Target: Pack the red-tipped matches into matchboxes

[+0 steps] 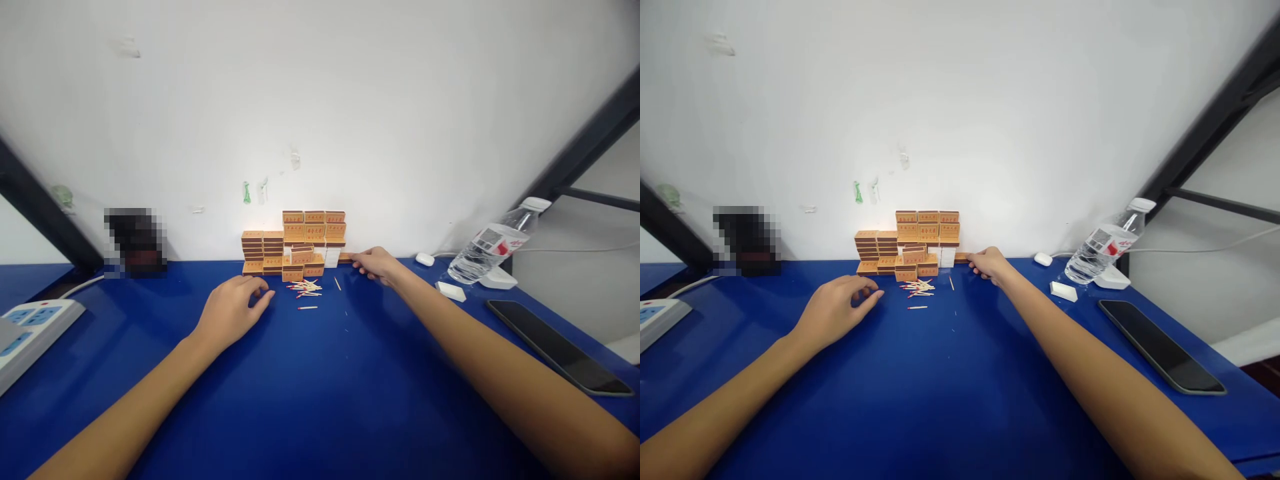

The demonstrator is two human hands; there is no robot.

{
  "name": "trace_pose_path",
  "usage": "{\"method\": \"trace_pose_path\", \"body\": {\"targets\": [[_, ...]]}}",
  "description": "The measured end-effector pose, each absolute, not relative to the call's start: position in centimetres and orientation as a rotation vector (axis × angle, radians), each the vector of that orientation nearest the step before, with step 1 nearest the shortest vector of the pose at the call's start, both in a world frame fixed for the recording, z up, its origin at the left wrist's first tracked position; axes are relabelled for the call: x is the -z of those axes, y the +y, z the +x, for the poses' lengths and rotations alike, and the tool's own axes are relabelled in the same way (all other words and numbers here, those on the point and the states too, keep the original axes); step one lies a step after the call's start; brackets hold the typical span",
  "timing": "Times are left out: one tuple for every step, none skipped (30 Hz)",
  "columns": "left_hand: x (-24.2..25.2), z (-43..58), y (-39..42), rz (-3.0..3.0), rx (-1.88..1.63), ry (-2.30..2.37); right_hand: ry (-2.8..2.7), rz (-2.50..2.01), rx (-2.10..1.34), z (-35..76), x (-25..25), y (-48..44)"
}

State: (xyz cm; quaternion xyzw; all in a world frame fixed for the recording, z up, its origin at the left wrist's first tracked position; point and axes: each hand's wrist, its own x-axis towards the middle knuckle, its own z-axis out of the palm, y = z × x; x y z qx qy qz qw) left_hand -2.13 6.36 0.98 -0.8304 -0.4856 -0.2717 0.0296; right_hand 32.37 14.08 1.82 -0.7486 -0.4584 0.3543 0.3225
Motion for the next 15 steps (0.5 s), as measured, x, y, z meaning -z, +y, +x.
{"method": "trace_pose_path", "body": {"targets": [[-0.8,-2.2,6.3,-2.584,0.828,-1.47,-1.177,-1.974,-0.96,32.2,-1.8,14.4],[-0.7,-2.4,6.2,-2.603,0.816,-1.45,-1.155,-1.979,-0.988,32.0,-1.8,14.5],[-0.6,-2.5,6.1,-2.613,0.81,-1.437,-1.138,-1.978,-1.014,32.0,-1.9,14.6],[-0.6,-2.5,6.0,-2.619,0.807,-1.425,-1.125,-1.972,-1.036,32.0,-1.9,14.5],[-0.6,-2.5,6.0,-2.622,0.806,-1.411,-1.116,-1.962,-1.053,32.2,-2.0,14.4],[-0.7,-2.5,6.0,-2.625,0.808,-1.392,-1.112,-1.949,-1.063,32.4,-2.1,14.2],[-0.7,-2.5,5.9,-2.629,0.81,-1.371,-1.11,-1.933,-1.066,32.7,-2.2,13.9],[-0.8,-2.4,5.9,-2.634,0.813,-1.349,-1.111,-1.917,-1.057,33.0,-2.3,13.6],[-0.8,-2.3,5.8,-2.639,0.814,-1.329,-1.116,-1.9,-1.039,33.4,-2.4,13.2],[-0.8,-2.2,5.8,-2.644,0.815,-1.315,-1.124,-1.883,-1.015,33.7,-2.5,12.7],[-0.8,-2.2,5.7,-2.648,0.819,-1.303,-1.136,-1.867,-0.991,33.9,-2.6,12.3],[-0.8,-2.1,5.7,-2.654,0.823,-1.291,-1.152,-1.853,-0.972,34.1,-2.7,11.8],[-0.8,-2.1,5.6,-2.657,0.829,-1.281,-1.174,-1.843,-0.959,34.2,-2.7,11.2],[-0.8,-2.1,5.6,-2.66,0.833,-1.273,-1.2,-1.837,-0.956,34.3,-2.7,10.7],[-0.8,-2.1,5.6,-2.663,0.833,-1.268,-1.233,-1.839,-0.959,34.3,-2.6,10.1]]}}
